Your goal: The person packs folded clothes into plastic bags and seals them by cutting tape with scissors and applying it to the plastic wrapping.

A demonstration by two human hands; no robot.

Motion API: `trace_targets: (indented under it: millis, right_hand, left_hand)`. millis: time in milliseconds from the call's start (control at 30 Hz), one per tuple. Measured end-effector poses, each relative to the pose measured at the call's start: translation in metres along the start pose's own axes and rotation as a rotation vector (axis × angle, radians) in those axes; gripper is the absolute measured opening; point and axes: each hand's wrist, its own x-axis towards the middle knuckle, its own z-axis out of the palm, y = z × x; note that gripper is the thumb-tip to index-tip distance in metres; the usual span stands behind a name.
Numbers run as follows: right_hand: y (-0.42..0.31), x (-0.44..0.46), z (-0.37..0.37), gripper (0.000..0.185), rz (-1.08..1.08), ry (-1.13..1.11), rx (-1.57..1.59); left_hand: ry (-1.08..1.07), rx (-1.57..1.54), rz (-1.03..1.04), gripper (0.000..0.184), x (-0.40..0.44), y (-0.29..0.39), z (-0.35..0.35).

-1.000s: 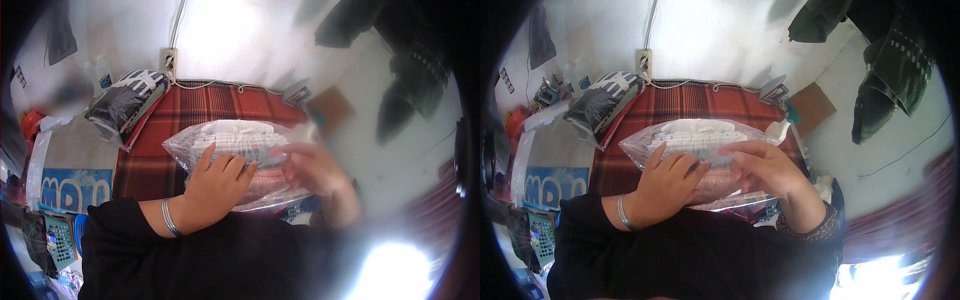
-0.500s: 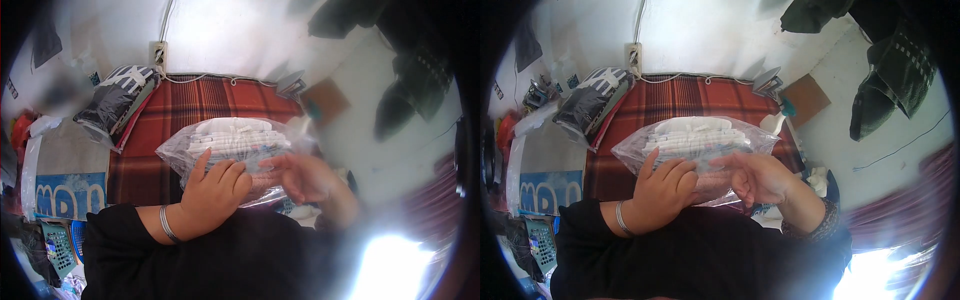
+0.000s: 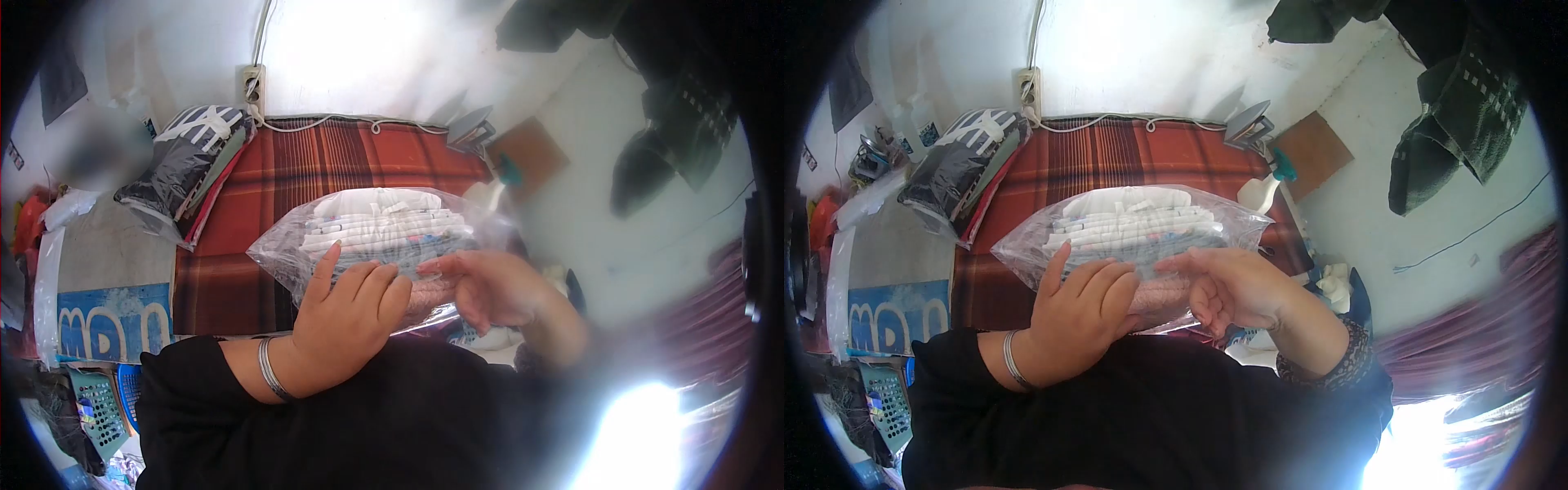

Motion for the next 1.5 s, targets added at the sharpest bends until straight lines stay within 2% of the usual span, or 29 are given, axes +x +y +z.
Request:
trace_targets:
  millis: [167, 233, 267, 333, 367, 433, 467, 533, 567, 633, 667, 733, 767, 833, 967, 1033, 1167, 1267, 1367, 1433, 1500]
  right_hand:
    - [0.003, -0.002, 0.005, 0.051, -0.011, 0.029, -0.08]
    - [0.003, -0.005, 0.012, 0.05, -0.043, 0.113, -0.296]
    - [0.004, -0.006, 0.015, 0.05, -0.045, 0.116, -0.295]
    - [0.006, -0.008, 0.021, 0.046, -0.095, 0.234, -0.553]
    - [0.007, -0.009, 0.025, 0.046, -0.096, 0.236, -0.552]
    - [0.01, -0.012, 0.031, 0.043, -0.353, 0.375, -0.905]
    - [0.012, -0.014, 0.032, 0.043, -0.353, 0.375, -0.905]
    - [0.016, -0.019, 0.033, 0.043, -0.54, 0.745, -1.318]
    - [0.02, -0.017, 0.033, 0.043, -0.54, 0.744, -1.322]
    - [0.029, -0.013, 0.034, 0.05, -1.116, 0.808, -1.617]
    - [0.033, -0.01, 0.039, 0.05, -1.111, 0.811, -1.617]
    - [0.037, -0.002, 0.056, 0.057, -0.928, 0.759, -1.867]
    - [0.045, 0.003, 0.052, 0.057, -0.929, 0.762, -1.864]
    - [0.062, 0.021, 0.037, 0.059, -0.798, 0.723, -1.854]
    - [0.069, 0.012, 0.024, 0.057, -0.825, 0.82, -1.817]
    - [0.071, 0.008, 0.02, 0.05, -0.76, 0.85, -1.785]
    - [0.075, 0.007, 0.011, 0.048, -0.766, 0.919, -1.793]
    - [0.073, 0.003, 0.01, 0.049, -0.742, 1.004, -1.753]
    - [0.07, 0.005, 0.028, 0.051, -0.795, 1.005, -1.658]
    - [0.071, 0.012, 0.037, 0.053, -0.855, 0.873, -1.748]
    - [0.077, 0.021, 0.027, 0.055, -0.834, 0.87, -1.788]
  left_hand:
    - [-0.022, 0.031, -0.005, 0.062, -0.001, 0.003, -0.003]
    - [-0.031, 0.037, 0.008, 0.061, -0.002, 0.003, -0.002]
    - [-0.03, 0.037, 0.011, 0.061, -0.002, 0.003, -0.003]
    - [-0.047, 0.022, -0.008, 0.057, -0.001, 0.003, -0.005]
    - [-0.047, 0.022, -0.005, 0.057, -0.001, 0.004, -0.005]
    - [-0.07, 0.022, -0.02, 0.058, -0.002, 0.005, -0.004]
    - [-0.069, 0.021, -0.019, 0.058, -0.002, 0.005, -0.005]
    - [-0.048, 0.038, 0.007, 0.055, -0.002, 0.004, -0.006]
    - [-0.045, 0.037, 0.004, 0.055, -0.002, 0.003, -0.005]
    - [0.054, 0.048, 0.031, 0.028, -0.001, 0.004, -0.003]
    - [0.053, 0.044, 0.032, 0.028, -0.002, 0.005, -0.001]
    - [0.077, 0.072, 0.002, 0.028, -0.003, 0.008, 0.002]
    - [0.076, 0.073, 0.005, 0.028, -0.003, 0.008, 0.002]
    - [0.057, 0.065, -0.015, 0.029, -0.004, 0.007, 0.0]
    - [0.054, 0.037, -0.007, 0.031, -0.005, 0.007, 0.001]
    - [-0.041, 0.012, -0.018, 0.055, -0.005, 0.006, -0.003]
    - [-0.039, 0.042, -0.003, 0.056, -0.006, 0.006, -0.002]
    - [-0.011, 0.015, -0.007, 0.049, -0.003, 0.006, -0.006]
    - [-0.035, 0.036, -0.014, 0.053, -0.004, 0.006, -0.005]
    - [-0.046, 0.034, -0.032, 0.056, -0.004, 0.006, -0.002]
    - [-0.065, 0.031, -0.029, 0.056, -0.004, 0.006, -0.005]
